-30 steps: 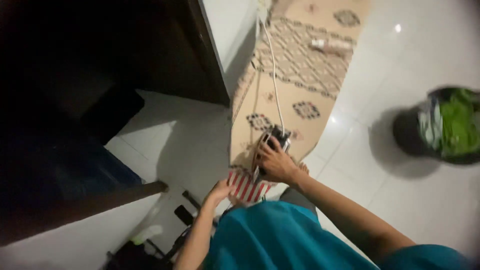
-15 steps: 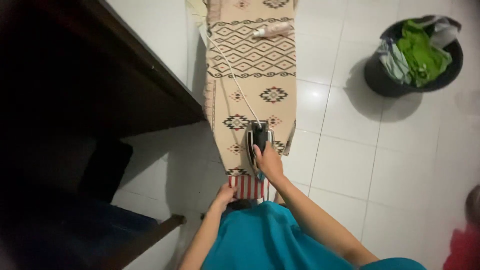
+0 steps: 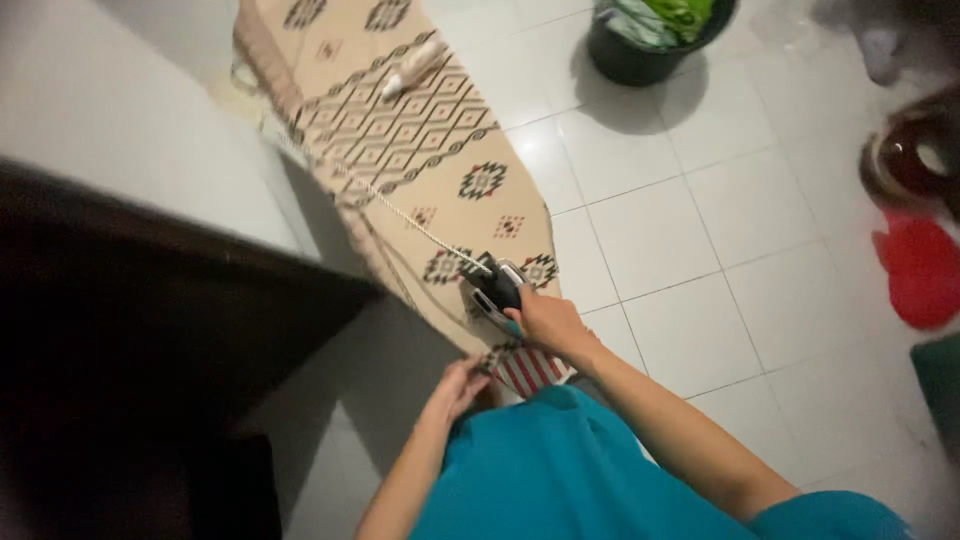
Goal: Ironing a piece of patterned fabric on an ironing board.
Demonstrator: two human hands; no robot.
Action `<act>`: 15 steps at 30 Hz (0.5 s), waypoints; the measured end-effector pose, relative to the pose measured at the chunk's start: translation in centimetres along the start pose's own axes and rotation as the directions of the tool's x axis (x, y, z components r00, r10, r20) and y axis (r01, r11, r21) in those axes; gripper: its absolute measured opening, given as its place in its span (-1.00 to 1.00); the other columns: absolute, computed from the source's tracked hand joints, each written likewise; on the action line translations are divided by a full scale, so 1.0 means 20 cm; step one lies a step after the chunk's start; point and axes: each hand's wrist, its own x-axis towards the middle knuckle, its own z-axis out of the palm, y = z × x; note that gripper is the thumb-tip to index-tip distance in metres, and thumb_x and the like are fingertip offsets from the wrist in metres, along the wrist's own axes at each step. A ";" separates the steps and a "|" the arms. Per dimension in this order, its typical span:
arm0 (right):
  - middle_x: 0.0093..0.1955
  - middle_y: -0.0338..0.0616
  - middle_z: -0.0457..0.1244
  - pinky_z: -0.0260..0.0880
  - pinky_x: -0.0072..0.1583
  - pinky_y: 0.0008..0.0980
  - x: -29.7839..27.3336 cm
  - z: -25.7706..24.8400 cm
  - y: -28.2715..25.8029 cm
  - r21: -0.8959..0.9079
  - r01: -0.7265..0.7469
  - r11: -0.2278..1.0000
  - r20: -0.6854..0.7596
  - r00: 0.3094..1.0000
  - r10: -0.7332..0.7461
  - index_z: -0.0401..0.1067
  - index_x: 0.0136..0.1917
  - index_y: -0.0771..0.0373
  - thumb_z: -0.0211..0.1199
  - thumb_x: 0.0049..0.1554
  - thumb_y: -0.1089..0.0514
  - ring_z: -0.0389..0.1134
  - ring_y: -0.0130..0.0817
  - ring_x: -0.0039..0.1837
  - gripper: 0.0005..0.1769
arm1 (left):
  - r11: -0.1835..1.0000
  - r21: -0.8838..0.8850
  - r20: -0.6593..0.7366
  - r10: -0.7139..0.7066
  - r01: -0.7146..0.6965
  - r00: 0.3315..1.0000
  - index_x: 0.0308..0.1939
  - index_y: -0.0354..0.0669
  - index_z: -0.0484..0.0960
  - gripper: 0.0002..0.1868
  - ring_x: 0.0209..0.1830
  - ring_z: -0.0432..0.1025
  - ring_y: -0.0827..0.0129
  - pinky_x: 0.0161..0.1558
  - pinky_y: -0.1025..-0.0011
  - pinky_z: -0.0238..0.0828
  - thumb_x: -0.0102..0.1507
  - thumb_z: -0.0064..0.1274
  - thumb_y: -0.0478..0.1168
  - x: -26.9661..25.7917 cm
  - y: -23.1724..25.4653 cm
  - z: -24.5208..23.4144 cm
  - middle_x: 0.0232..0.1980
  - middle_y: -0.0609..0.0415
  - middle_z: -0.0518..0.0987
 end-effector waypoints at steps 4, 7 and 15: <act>-0.27 0.15 0.37 0.40 -0.22 0.14 0.04 -0.06 0.02 -0.066 -0.153 0.986 -0.177 0.974 0.139 0.25 0.13 0.33 0.12 0.23 -0.20 0.43 0.19 -0.21 -0.47 | 0.981 0.192 0.091 0.021 -0.039 0.996 0.18 -0.35 0.53 -0.65 0.05 0.52 0.23 0.14 0.24 0.57 0.41 -0.03 -0.17 0.09 0.14 -0.04 0.09 -0.06 0.61; -0.27 0.15 0.38 0.41 -0.22 0.11 0.09 -0.08 0.03 -0.051 -0.278 0.959 -0.251 0.933 0.257 0.23 0.17 0.35 0.11 0.24 -0.19 0.44 0.17 -0.21 -0.45 | 0.962 0.272 0.081 -0.018 -0.004 0.997 0.16 -0.35 0.54 -0.64 0.02 0.53 0.25 0.09 0.29 0.62 0.41 0.02 -0.13 0.20 0.16 -0.09 0.05 -0.03 0.63; -0.27 0.22 0.37 0.41 -0.16 0.16 0.03 0.20 0.02 0.076 -0.329 0.941 -0.243 0.909 0.338 0.18 0.14 0.33 0.08 0.30 -0.19 0.41 0.25 -0.21 -0.49 | 0.998 0.022 0.128 -0.065 0.063 0.990 0.37 -0.29 0.35 -0.38 0.30 0.38 -0.02 0.22 0.08 0.43 0.38 0.01 0.05 0.21 0.17 -0.09 0.34 -0.19 0.46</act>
